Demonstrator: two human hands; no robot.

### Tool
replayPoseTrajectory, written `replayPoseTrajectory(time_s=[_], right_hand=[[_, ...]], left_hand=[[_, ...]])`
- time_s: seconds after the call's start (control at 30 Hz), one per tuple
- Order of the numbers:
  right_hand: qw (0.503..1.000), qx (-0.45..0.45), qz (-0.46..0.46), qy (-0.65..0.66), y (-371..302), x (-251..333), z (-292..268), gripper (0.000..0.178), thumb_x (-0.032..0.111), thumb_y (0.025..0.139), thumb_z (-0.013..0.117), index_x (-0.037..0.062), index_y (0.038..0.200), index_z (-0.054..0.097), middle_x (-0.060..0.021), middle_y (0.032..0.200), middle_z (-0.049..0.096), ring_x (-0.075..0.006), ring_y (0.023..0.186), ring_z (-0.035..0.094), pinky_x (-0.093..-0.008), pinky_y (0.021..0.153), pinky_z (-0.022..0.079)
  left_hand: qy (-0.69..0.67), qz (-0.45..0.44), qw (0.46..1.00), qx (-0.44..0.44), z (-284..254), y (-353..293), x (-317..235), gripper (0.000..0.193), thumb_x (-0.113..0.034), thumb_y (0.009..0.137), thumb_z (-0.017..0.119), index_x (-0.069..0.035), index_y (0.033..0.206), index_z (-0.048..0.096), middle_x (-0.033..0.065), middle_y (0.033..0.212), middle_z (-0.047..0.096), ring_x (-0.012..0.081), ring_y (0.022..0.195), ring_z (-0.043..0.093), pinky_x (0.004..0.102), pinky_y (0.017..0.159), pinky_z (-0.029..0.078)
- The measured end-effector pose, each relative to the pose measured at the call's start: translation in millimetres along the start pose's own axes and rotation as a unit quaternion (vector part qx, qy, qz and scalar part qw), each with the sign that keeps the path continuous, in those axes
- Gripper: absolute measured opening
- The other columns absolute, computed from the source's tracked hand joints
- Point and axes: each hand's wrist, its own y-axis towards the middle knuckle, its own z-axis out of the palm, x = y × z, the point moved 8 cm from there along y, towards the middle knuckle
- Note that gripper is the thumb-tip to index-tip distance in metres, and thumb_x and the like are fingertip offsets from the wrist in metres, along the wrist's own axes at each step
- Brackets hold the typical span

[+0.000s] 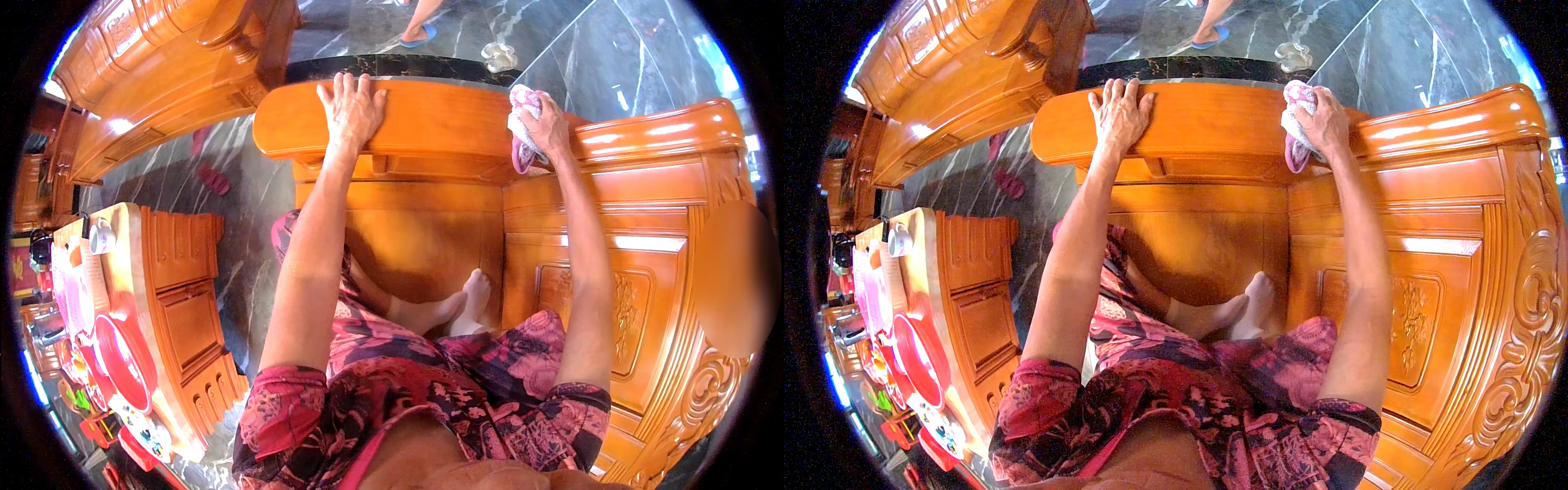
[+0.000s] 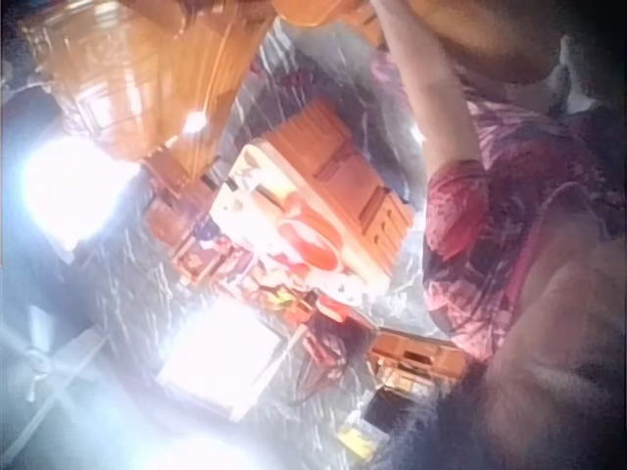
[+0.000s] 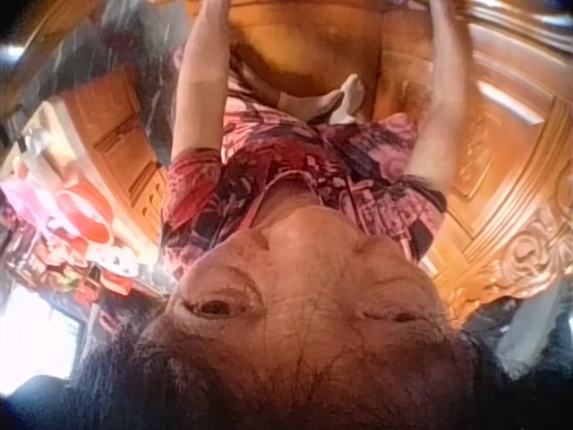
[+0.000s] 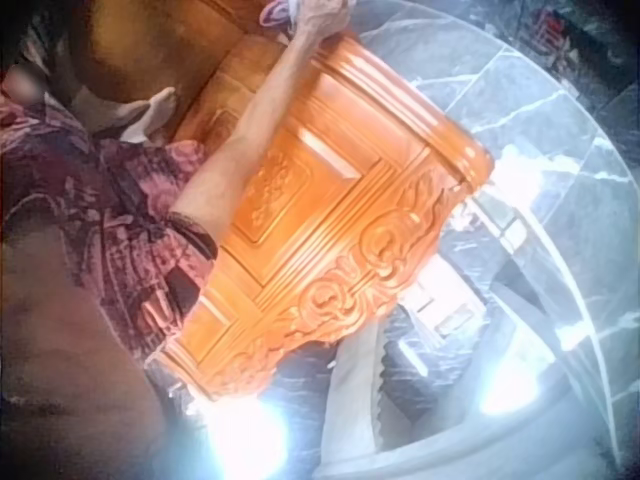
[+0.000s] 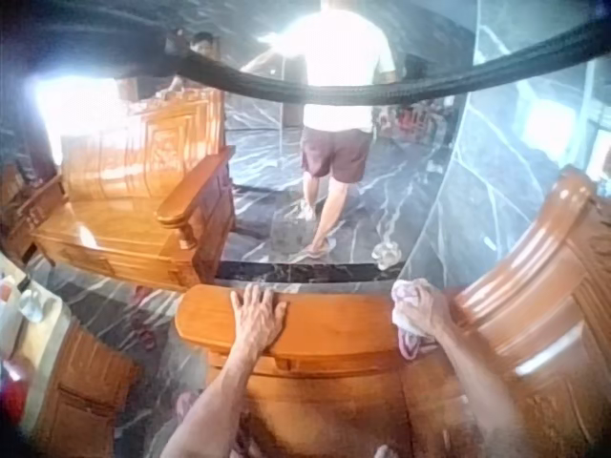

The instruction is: The person wipes the armrests, seat, and back of a wooden chair and bench by hand using a cloth.

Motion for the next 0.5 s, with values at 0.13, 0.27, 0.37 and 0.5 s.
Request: replayPoseTrajectory(time_s=[0.13,0.27,0.37,0.5], right_hand=[[0.998,-0.065,-0.016,0.019,-6.1,5.1,-2.5,0.063,0.041,0.080,0.066,-0.0049,0.121,0.055,-0.0255,0.126,0.055,-0.0391,0.119,0.051,-0.0453,0.102,0.039],[0.994,-0.106,-0.038,0.015,-9.5,7.8,-4.5,0.061,0.039,0.079,0.067,-0.0046,0.120,0.056,-0.0260,0.125,0.055,-0.0396,0.118,0.052,-0.0457,0.102,0.039],[0.992,-0.117,-0.020,0.032,-10.7,9.8,-4.3,0.059,0.038,0.077,0.068,-0.0043,0.118,0.057,-0.0255,0.123,0.057,-0.0394,0.117,0.052,-0.0460,0.102,0.039],[0.989,-0.141,-0.025,0.023,-12.3,13.2,-7.6,0.058,0.037,0.076,0.069,-0.0035,0.116,0.058,-0.0240,0.121,0.058,-0.0390,0.115,0.054,-0.0459,0.100,0.041]], left_hand=[[0.007,-0.006,1.000,0.007,2.7,0.7,1.3,0.048,-0.043,0.093,0.051,-0.008,0.125,0.056,0.0138,0.126,0.054,0.0320,0.129,0.041,0.0636,0.106,0.024],[0.010,-0.001,1.000,-0.010,3.0,-0.5,1.0,0.048,-0.043,0.093,0.051,-0.008,0.126,0.056,0.0133,0.125,0.054,0.0318,0.129,0.041,0.0633,0.106,0.024],[0.015,-0.001,1.000,-0.018,2.9,-0.4,3.2,0.048,-0.043,0.093,0.051,-0.008,0.125,0.056,0.0131,0.124,0.055,0.0312,0.128,0.042,0.0629,0.106,0.024],[0.017,-0.001,1.000,-0.017,2.2,-0.6,3.1,0.047,-0.043,0.093,0.051,-0.008,0.124,0.057,0.0124,0.123,0.054,0.0305,0.126,0.043,0.0623,0.105,0.025]])
